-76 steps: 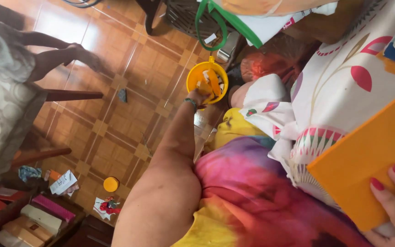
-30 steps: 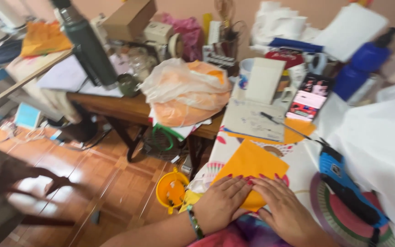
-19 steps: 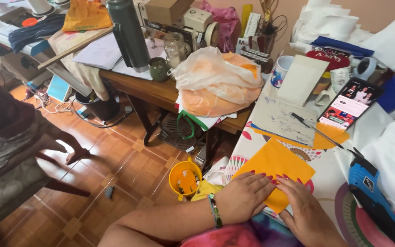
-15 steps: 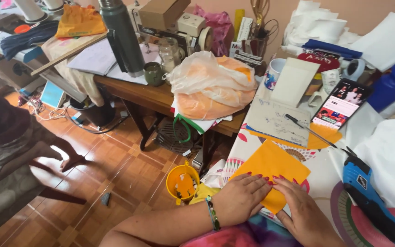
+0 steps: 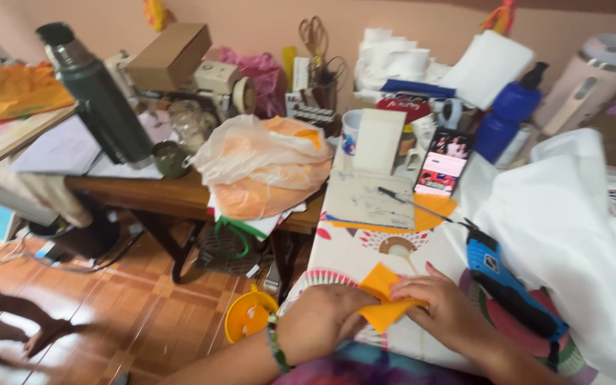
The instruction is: Cutting out patterns from orange fabric using an electric fabric cutter and marking with a pen.
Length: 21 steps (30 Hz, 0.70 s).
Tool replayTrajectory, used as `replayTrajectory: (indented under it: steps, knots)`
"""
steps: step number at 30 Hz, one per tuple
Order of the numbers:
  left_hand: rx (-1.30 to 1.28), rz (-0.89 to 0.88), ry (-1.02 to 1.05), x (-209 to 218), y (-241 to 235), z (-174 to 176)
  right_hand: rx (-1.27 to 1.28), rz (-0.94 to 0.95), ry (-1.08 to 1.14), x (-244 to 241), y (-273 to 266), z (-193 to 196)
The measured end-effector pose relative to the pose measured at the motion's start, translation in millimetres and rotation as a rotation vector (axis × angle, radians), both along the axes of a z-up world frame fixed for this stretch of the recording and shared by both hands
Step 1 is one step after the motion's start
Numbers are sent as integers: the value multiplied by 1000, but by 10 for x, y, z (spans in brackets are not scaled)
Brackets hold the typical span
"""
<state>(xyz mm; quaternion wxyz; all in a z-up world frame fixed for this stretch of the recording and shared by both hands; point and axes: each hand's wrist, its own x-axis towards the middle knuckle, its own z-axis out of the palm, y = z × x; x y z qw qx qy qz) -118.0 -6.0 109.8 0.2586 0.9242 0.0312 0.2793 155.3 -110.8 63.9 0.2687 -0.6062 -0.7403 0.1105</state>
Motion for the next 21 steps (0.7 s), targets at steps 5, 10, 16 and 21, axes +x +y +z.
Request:
replayTrajectory:
  steps: [5,10,16,21]
  knots:
    - [-785,162,278,59,357,638,-518,-491,669,93,179,847]
    - [-467,201,-78,667,1269,585,-155,-447,906,475,625,1518]
    - [-511,337,-172,1865,2440,1100,220,-473,706,1424,1834,1819]
    - [-507,499,-136,2646,3172,1181,411,-613,395,2014,2671,1860]
